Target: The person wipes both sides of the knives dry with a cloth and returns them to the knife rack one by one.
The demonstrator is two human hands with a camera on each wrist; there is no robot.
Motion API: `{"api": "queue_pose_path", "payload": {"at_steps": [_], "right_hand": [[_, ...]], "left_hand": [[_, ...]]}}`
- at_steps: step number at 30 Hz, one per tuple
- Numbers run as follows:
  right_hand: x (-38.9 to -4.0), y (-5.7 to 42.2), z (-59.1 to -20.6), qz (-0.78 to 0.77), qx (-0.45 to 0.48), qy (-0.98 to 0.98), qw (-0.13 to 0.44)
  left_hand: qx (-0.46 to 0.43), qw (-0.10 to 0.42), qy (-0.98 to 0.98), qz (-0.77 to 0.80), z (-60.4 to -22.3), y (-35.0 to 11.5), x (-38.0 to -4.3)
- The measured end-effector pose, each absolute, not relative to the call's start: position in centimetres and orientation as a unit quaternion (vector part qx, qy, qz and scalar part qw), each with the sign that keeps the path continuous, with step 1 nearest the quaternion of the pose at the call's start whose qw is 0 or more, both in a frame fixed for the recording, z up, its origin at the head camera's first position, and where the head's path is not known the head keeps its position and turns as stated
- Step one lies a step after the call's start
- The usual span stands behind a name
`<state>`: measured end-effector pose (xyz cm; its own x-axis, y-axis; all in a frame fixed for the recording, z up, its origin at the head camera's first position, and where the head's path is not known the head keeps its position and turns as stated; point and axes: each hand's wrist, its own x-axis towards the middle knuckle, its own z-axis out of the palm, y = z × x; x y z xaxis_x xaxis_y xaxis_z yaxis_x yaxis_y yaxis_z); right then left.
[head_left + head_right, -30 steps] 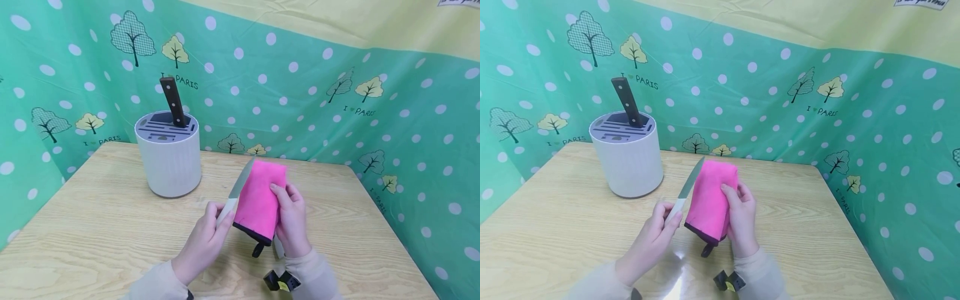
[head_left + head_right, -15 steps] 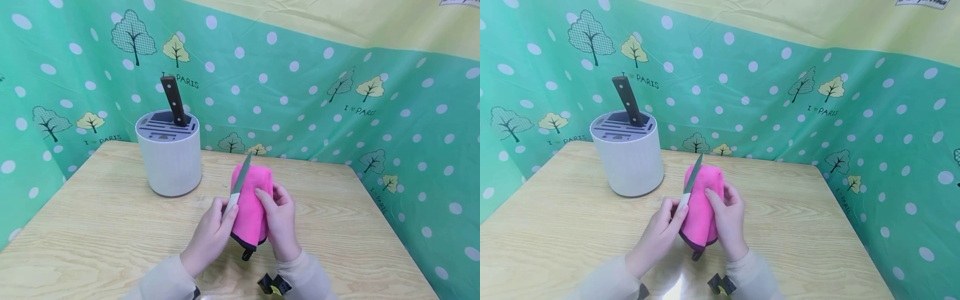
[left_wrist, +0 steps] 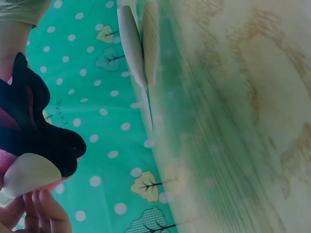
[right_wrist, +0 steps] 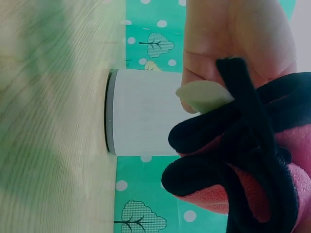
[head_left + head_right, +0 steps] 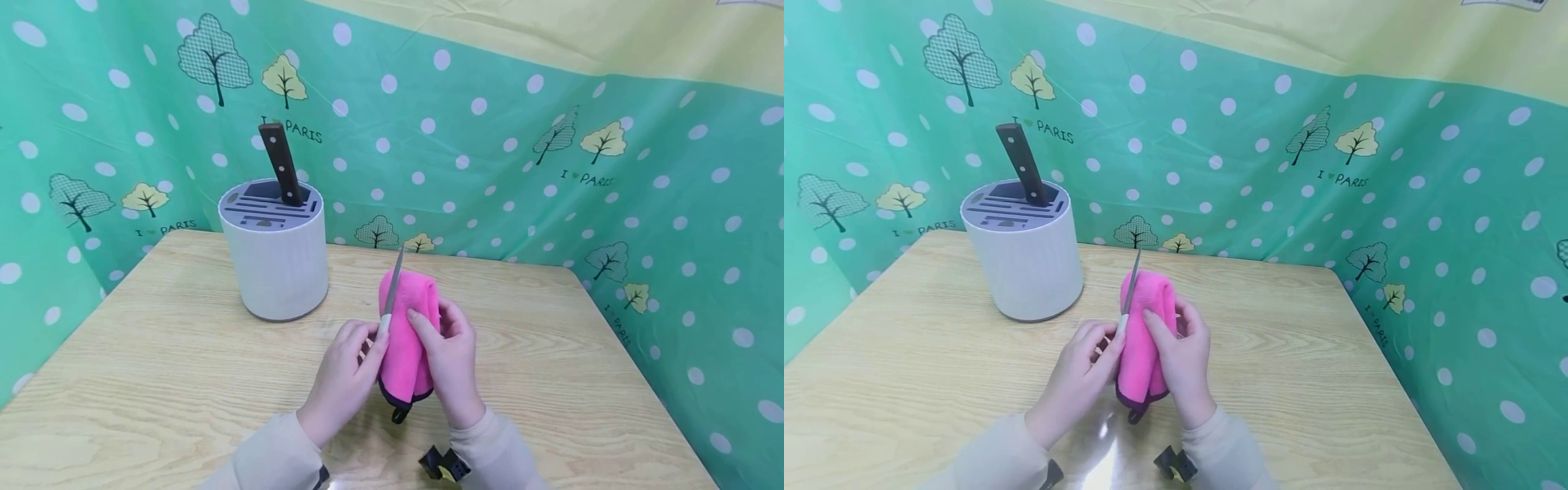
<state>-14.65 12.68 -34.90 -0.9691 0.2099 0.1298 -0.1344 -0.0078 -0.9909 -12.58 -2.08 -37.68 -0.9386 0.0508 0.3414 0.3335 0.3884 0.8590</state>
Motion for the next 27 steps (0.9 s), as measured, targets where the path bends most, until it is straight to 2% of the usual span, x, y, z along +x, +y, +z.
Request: {"api": "queue_pose_path", "payload": {"at_steps": [5,15,27], "right_hand": [[-14.4,12.4,-35.1,0.686,-0.015,-0.715,0.133],[-13.9,12.2,-35.3,0.682,0.0,-0.722,0.115],[-13.5,12.3,-35.8,0.666,0.023,-0.738,0.103]], "left_hand": [[-0.11,0.145,-0.812,-0.554,-37.7,-2.2,-12.7],[-0.105,0.171,-0.796,-0.572,-37.6,-2.5,-12.9],[-0.057,0.104,-0.773,-0.623,-37.1,-3.1,-13.3]]}}
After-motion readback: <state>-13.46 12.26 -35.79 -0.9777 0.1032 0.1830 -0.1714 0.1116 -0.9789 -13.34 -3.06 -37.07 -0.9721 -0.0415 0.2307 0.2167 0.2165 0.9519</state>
